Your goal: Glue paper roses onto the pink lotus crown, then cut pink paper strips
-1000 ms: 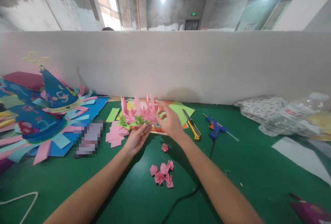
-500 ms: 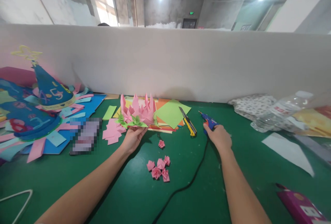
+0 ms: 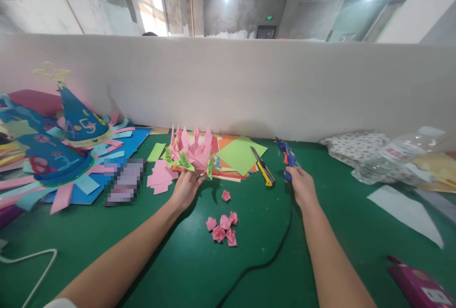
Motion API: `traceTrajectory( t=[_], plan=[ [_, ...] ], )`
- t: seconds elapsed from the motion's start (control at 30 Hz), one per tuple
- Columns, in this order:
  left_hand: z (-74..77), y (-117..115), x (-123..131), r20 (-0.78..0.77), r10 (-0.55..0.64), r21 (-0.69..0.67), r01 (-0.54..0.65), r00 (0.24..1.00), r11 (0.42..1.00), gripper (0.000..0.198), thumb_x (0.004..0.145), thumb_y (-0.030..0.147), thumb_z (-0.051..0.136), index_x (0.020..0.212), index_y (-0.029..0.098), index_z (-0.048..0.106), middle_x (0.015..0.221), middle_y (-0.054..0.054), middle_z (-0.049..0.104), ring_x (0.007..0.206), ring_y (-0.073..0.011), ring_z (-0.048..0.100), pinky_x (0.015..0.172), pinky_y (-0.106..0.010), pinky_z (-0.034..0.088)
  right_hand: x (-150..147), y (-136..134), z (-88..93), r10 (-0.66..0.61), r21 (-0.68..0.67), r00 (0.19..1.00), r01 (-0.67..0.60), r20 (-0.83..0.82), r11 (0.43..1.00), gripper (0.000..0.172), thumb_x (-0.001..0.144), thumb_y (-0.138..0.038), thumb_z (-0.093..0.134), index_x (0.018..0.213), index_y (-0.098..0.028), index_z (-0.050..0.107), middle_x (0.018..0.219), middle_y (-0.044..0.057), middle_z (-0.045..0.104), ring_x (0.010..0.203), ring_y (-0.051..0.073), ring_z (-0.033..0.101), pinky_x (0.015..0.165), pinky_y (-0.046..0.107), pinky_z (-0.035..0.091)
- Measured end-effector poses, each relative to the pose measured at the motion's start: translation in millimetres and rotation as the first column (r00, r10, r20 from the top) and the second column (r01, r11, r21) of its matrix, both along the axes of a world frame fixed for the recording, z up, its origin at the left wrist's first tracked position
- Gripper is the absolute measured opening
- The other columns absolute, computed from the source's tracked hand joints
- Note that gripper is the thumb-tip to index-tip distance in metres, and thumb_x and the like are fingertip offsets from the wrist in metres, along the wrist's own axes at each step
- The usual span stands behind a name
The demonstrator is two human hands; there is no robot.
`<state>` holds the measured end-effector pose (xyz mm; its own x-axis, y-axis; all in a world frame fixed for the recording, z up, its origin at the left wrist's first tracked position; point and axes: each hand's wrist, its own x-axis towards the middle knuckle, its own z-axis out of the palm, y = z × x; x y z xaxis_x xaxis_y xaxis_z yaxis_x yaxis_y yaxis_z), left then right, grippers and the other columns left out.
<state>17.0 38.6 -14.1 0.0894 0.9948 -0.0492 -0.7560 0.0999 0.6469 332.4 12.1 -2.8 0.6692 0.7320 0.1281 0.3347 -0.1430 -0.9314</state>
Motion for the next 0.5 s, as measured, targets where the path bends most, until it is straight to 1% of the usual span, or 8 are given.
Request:
traceTrajectory(
  t=[0.1,0.2,0.23,0.3,0.33,0.37,0.4,0.5],
  plan=[
    [1.9,-4.4,0.5,-0.013,-0.021,0.013,0.022,1.000,1.000,0.028,0.074,0.028,0.070,0.091,0.020,0.050,0.091,-0.002,0.064,0.089,-0.0166,0.063,0.093,-0.042,0.045,-38.0,-2.2,4.8,0.164,0.062,0.966,-0.154,-0.200,0.986,0.019,0.059,-0.039,0.055,0.063,-0.020,0.052,0.057,-0.002,0.051,0.049,0.012,0.051,0.049,0.026,0.049],
    [3.6,-8.7,2.5,-0.022,-0.032,0.004,0.032,0.999,0.999,0.034,0.072,0.030,0.072,0.093,0.020,0.046,0.086,-0.001,0.064,0.085,-0.0163,0.065,0.093,-0.042,0.046,-74.2,-14.0,11.6,0.319,0.141,0.893,-0.288,-0.317,0.947,0.021,0.058,-0.035,0.058,0.072,-0.020,0.056,0.064,-0.002,0.054,0.057,0.012,0.055,0.057,0.027,0.052],
    [4.1,-10.2,3.5,-0.027,-0.036,0.005,0.036,0.999,0.999,0.036,0.072,0.031,0.072,0.094,0.020,0.046,0.085,-0.001,0.063,0.084,-0.0165,0.065,0.092,-0.041,0.046,-84.1,-19.6,13.9,0.376,0.171,0.855,-0.336,-0.358,0.926,0.023,0.058,-0.033,0.060,0.077,-0.020,0.056,0.069,-0.001,0.057,0.060,0.012,0.057,0.058,0.027,0.053],
    [5.1,-12.8,6.0,-0.040,-0.045,0.025,0.046,0.998,0.999,0.041,0.070,0.032,0.074,0.095,0.021,0.044,0.084,0.000,0.063,0.083,-0.0167,0.066,0.090,-0.040,0.048,-100.0,-31.6,18.2,0.546,0.272,0.708,-0.474,-0.448,0.838,0.024,0.063,-0.030,0.062,0.084,-0.021,0.057,0.076,0.000,0.061,0.059,0.011,0.056,0.053,0.024,0.050],
    [5.3,-14.0,7.2,-0.047,-0.048,0.043,0.050,0.998,0.998,0.042,0.068,0.032,0.075,0.095,0.022,0.044,0.084,0.001,0.063,0.082,-0.0164,0.066,0.089,-0.040,0.049,-106.1,-37.5,20.1,0.608,0.300,0.665,-0.529,-0.434,0.794,0.022,0.066,-0.030,0.062,0.085,-0.020,0.057,0.075,-0.001,0.061,0.054,0.010,0.053,0.047,0.022,0.046],
    [5.5,-15.0,8.4,-0.054,-0.046,0.063,0.050,0.997,0.997,0.044,0.067,0.032,0.076,0.095,0.022,0.043,0.083,0.002,0.062,0.080,-0.0156,0.066,0.088,-0.039,0.049,-111.0,-43.0,21.8,0.648,0.309,0.649,-0.570,-0.398,0.761,0.019,0.069,-0.031,0.062,0.084,-0.020,0.056,0.072,-0.001,0.061,0.049,0.008,0.049,0.043,0.021,0.042],
    [5.4,-16.0,9.4,-0.061,-0.040,0.083,0.045,0.997,0.996,0.045,0.066,0.032,0.077,0.095,0.022,0.043,0.081,0.003,0.062,0.078,-0.0144,0.066,0.087,-0.038,0.050,-114.9,-48.1,23.2,0.666,0.295,0.661,-0.597,-0.346,0.746,0.017,0.071,-0.032,0.062,0.081,-0.020,0.055,0.068,-0.002,0.060,0.045,0.008,0.046,0.041,0.021,0.039],
    [4.2,-18.1,11.1,-0.093,-0.004,0.117,0.015,0.996,0.993,0.047,0.063,0.032,0.078,0.093,0.022,0.043,0.071,0.007,0.058,0.071,-0.0109,0.064,0.085,-0.034,0.051,-121.9,-60.1,25.7,0.656,0.202,0.739,-0.627,-0.150,0.752,0.024,0.076,-0.038,0.060,0.065,-0.019,0.052,0.055,-0.003,0.055,0.044,0.008,0.042,0.043,0.022,0.038]
  ],
)
